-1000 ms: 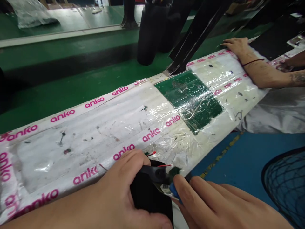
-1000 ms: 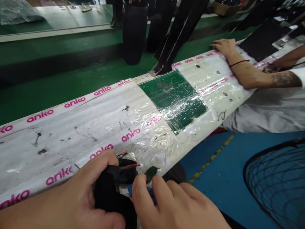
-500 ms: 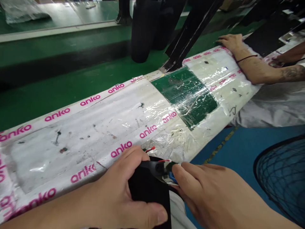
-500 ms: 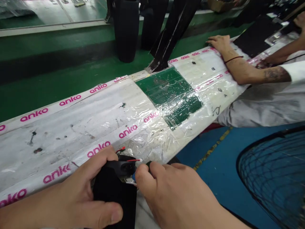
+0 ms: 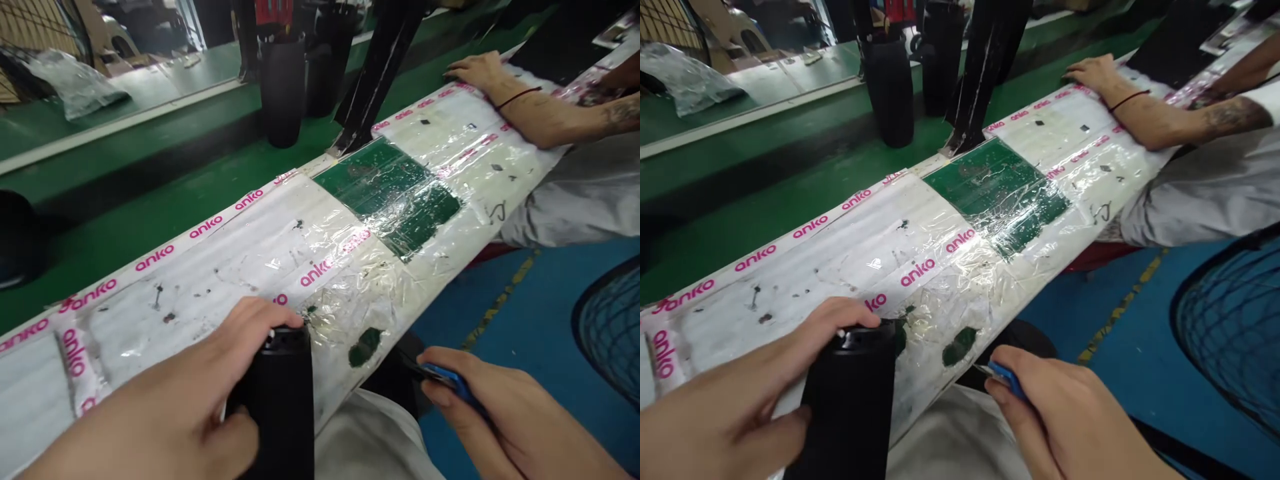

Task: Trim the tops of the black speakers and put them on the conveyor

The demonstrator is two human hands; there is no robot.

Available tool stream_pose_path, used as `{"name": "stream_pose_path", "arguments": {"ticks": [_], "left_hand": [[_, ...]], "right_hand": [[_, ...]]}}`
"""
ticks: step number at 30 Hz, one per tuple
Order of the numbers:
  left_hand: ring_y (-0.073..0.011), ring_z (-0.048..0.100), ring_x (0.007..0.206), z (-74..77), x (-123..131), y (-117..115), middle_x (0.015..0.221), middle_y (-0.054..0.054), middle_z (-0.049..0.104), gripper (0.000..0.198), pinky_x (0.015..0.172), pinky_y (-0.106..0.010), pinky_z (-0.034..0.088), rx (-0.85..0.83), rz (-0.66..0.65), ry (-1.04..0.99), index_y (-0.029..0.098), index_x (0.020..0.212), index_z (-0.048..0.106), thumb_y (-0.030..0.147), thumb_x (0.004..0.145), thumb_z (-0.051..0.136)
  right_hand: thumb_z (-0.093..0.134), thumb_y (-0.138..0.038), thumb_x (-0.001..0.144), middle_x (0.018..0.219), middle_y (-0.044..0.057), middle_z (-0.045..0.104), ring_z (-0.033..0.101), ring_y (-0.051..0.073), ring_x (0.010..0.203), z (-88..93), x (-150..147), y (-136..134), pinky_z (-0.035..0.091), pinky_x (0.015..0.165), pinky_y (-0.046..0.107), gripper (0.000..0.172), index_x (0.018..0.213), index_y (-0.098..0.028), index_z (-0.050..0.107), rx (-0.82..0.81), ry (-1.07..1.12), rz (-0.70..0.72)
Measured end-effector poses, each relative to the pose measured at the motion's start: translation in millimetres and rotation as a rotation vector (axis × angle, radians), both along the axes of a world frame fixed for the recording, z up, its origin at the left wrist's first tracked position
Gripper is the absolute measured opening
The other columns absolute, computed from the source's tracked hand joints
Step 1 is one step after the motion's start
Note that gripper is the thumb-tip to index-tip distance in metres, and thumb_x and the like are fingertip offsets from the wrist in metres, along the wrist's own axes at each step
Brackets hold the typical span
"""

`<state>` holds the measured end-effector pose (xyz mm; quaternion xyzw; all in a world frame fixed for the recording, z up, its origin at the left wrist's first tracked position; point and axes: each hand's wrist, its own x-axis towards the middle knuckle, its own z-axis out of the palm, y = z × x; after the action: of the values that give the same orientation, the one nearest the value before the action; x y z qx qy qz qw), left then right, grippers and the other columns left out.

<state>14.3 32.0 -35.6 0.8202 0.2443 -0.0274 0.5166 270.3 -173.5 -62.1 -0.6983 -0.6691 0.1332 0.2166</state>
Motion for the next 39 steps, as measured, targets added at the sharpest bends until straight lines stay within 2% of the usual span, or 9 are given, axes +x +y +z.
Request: {"name": "stream_pose_path", "arguments": {"ticks": [3,5,8,12,15,21,26,34,39], "left_hand": [[-0.0256,0.059,0.091,-2.5,14,-16,0.115,-0.005,0.055,0.047,0.069,-0.034,0.054,0.074,0.074,0.085,0.027,0.123,0.052,0.035,0.081,0.073],[-0.0237,0.054,0.084,-11.4,19,-22,0.098,-0.003,0.051,0.048,0.061,-0.031,0.049,0.058,0.173,0.133,0.024,0.101,0.049,0.048,0.076,0.081],[-0.0168,0.049,0.076,-28.4,21,-19,0.096,0.000,0.049,0.051,0.057,-0.025,0.042,-0.284,0.164,0.033,0.026,0.099,0.043,0.047,0.076,0.084],[-0.0291,0.054,0.115,-46.0,26,-4,0.110,-0.004,0.050,0.058,0.096,-0.040,0.047,-0.561,0.053,-0.337,0.025,0.093,0.045,0.049,0.068,0.092],[-0.0347,0.040,0.135,-50.5,32,2,0.122,-0.007,0.048,0.051,0.111,-0.047,0.036,-0.483,-0.042,-0.333,0.025,0.096,0.049,0.046,0.074,0.090],[-0.0246,0.051,0.105,-54.8,28,1,0.123,-0.007,0.044,0.048,0.086,-0.036,0.048,-0.512,-0.064,-0.358,0.027,0.107,0.044,0.052,0.086,0.078],[-0.0256,0.050,0.105,-56.6,25,1,0.122,-0.007,0.046,0.053,0.085,-0.037,0.045,-0.470,-0.050,-0.330,0.026,0.106,0.043,0.061,0.084,0.076],[-0.0304,0.048,0.113,-56.4,28,3,0.119,-0.008,0.050,0.054,0.090,-0.041,0.044,-0.408,-0.020,-0.324,0.026,0.104,0.043,0.066,0.083,0.072],[-0.0308,0.051,0.114,-48.9,26,-1,0.113,-0.005,0.051,0.053,0.093,-0.042,0.045,-0.331,-0.010,-0.320,0.026,0.104,0.046,0.053,0.077,0.082]], "right_hand": [[0.039,-0.016,0.105,0.083,-0.002,0.074,0.075,0.018,0.068,-13.1,-17,-3,0.054,0.053,0.024,0.020,0.118,-0.027,0.048,0.023,0.032,-0.011],[0.039,-0.012,0.103,0.080,-0.001,0.074,0.074,0.018,0.066,-18.3,-27,-3,0.053,0.051,0.025,0.023,0.119,-0.025,0.049,0.044,0.035,-0.002],[0.039,-0.011,0.101,0.079,0.000,0.072,0.070,0.019,0.059,-21.2,-33,-5,0.050,0.048,0.029,0.024,0.118,-0.024,0.050,0.098,0.010,0.011],[0.035,-0.012,0.103,0.078,0.001,0.068,0.064,0.019,0.057,-17.5,-33,-5,0.045,0.050,0.034,0.023,0.118,-0.021,0.051,0.151,-0.064,0.049],[0.036,-0.012,0.103,0.075,0.000,0.064,0.058,0.019,0.054,-12.4,-31,3,0.039,0.049,0.035,0.022,0.117,-0.018,0.051,0.149,-0.166,0.111],[0.040,-0.012,0.101,0.073,-0.001,0.059,0.050,0.019,0.052,-15.5,-33,17,0.033,0.052,0.036,0.022,0.119,-0.015,0.051,0.144,-0.264,0.149],[0.039,-0.014,0.102,0.075,0.000,0.059,0.049,0.020,0.054,-24.5,-39,19,0.030,0.053,0.036,0.024,0.123,-0.015,0.049,0.095,-0.219,0.141],[0.039,-0.014,0.102,0.076,0.002,0.060,0.048,0.020,0.056,-35.8,-46,24,0.031,0.054,0.037,0.023,0.122,-0.016,0.051,0.140,-0.153,0.089],[0.036,-0.017,0.106,0.079,0.001,0.065,0.059,0.020,0.058,-21.9,-44,23,0.041,0.053,0.034,0.019,0.120,-0.021,0.050,0.141,0.004,0.048]]}}
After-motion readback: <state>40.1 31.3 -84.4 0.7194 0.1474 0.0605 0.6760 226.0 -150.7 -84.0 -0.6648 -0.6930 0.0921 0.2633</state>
